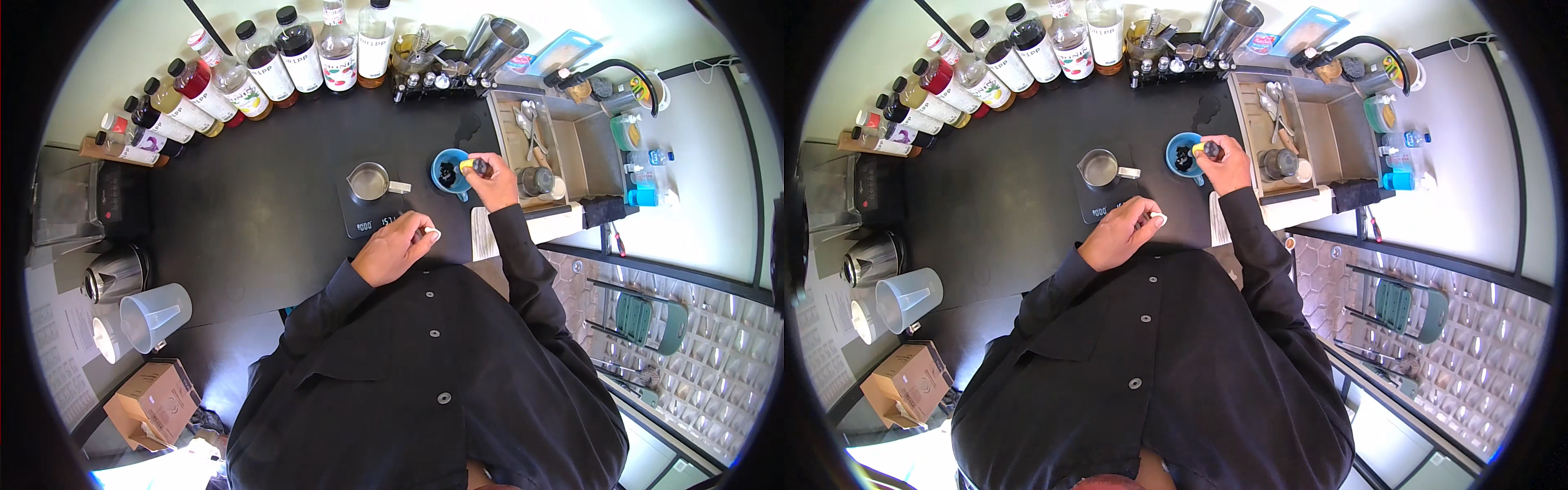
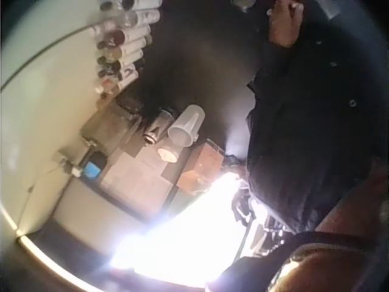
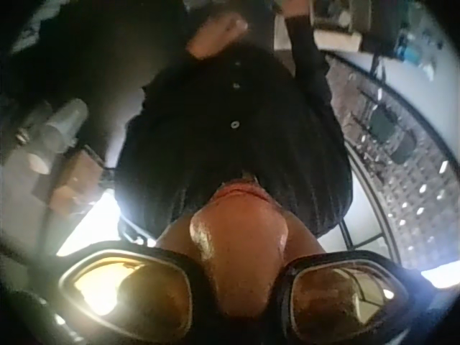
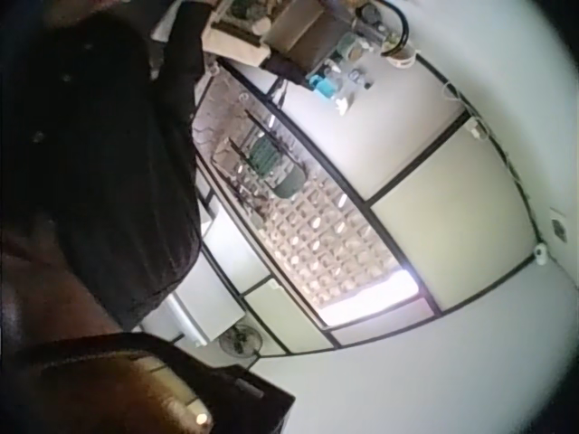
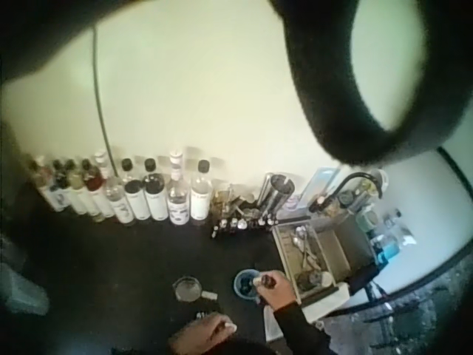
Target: Cleaning and organizing tools at a coffee shop espresso bar, including handling small dropper bottles and coffee machine parts.
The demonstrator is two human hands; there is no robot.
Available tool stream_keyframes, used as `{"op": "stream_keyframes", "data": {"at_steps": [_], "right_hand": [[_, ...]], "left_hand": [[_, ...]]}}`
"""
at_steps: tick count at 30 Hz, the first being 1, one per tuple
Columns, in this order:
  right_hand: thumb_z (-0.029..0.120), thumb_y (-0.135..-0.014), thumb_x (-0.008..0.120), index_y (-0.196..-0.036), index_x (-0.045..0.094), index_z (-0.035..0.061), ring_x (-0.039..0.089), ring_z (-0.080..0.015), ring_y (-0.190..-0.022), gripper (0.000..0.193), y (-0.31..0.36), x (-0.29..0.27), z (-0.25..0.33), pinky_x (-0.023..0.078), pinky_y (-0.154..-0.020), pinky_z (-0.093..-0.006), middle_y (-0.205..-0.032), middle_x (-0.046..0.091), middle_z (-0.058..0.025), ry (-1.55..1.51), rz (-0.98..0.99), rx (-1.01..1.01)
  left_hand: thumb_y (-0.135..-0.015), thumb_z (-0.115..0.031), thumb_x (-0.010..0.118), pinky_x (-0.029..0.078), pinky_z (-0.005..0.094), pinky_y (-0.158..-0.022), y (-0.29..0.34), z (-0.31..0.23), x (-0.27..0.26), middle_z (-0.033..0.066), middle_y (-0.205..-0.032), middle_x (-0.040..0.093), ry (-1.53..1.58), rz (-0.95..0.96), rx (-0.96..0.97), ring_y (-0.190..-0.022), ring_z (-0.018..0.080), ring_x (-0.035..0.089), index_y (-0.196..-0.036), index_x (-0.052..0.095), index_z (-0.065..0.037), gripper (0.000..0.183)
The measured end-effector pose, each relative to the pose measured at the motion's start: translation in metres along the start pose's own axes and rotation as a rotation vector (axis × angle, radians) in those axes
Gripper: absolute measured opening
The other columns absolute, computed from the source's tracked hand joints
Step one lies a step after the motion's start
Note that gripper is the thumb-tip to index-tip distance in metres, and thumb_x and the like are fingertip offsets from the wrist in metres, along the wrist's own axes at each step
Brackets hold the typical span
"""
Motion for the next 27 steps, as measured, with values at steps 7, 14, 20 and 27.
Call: {"op": "stream_keyframes", "data": {"at_steps": [7, 14, 20, 27], "right_hand": [[0.014, -0.079, 0.080, -0.103, 0.069, 0.0030, 0.064, -0.0098, -0.074, 0.028, 0.007, -0.004, -0.018, 0.053, -0.068, -0.0249, -0.091, 0.067, -0.0047, -0.056, 0.007, 0.018], [0.013, -0.088, 0.074, -0.115, 0.062, -0.0007, 0.064, -0.0081, -0.078, 0.032, 0.022, -0.006, -0.025, 0.056, -0.069, -0.0214, -0.097, 0.069, -0.0050, -0.662, -0.043, 0.343], [0.013, -0.091, 0.071, -0.113, 0.063, 0.0008, 0.064, -0.0091, -0.076, 0.027, 0.035, -0.008, -0.047, 0.055, -0.070, -0.0203, -0.097, 0.069, -0.0048, -1.107, -0.085, 0.513], [0.015, -0.088, 0.074, -0.112, 0.064, -0.0012, 0.065, -0.0084, -0.080, 0.030, 0.037, 0.001, -0.052, 0.056, -0.066, -0.0216, -0.098, 0.069, -0.0059, -0.701, -0.113, 0.422]], "left_hand": [[-0.100, -0.024, 0.058, 0.048, 0.0322, -0.070, 0.003, 0.001, 0.002, 0.0090, -0.088, 0.057, -0.002, -0.015, 0.012, -0.073, 0.0176, 0.058, -0.103, 0.055, 0.000, 0.024], [-0.099, -0.021, 0.059, 0.049, 0.0309, -0.070, 0.007, -0.001, 0.004, 0.0088, -0.088, 0.058, -0.044, -0.020, 0.057, -0.074, 0.0168, 0.059, -0.106, 0.055, 0.000, 0.022], [-0.099, -0.019, 0.060, 0.051, 0.0296, -0.069, 0.011, -0.007, 0.010, 0.0095, -0.090, 0.060, -0.040, -0.015, 0.076, -0.075, 0.0155, 0.061, -0.108, 0.055, 0.000, 0.021], [-0.100, -0.019, 0.060, 0.051, 0.0287, -0.070, 0.017, -0.014, 0.020, 0.0089, -0.091, 0.060, -0.046, 0.005, 0.061, -0.075, 0.0145, 0.062, -0.109, 0.055, -0.001, 0.021]]}}
Point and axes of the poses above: each hand's wrist, its own y-axis away from the middle knuckle, its own x-axis out of the palm, z = x × y, the point moved 1 cm from there along -y, towards the middle knuckle
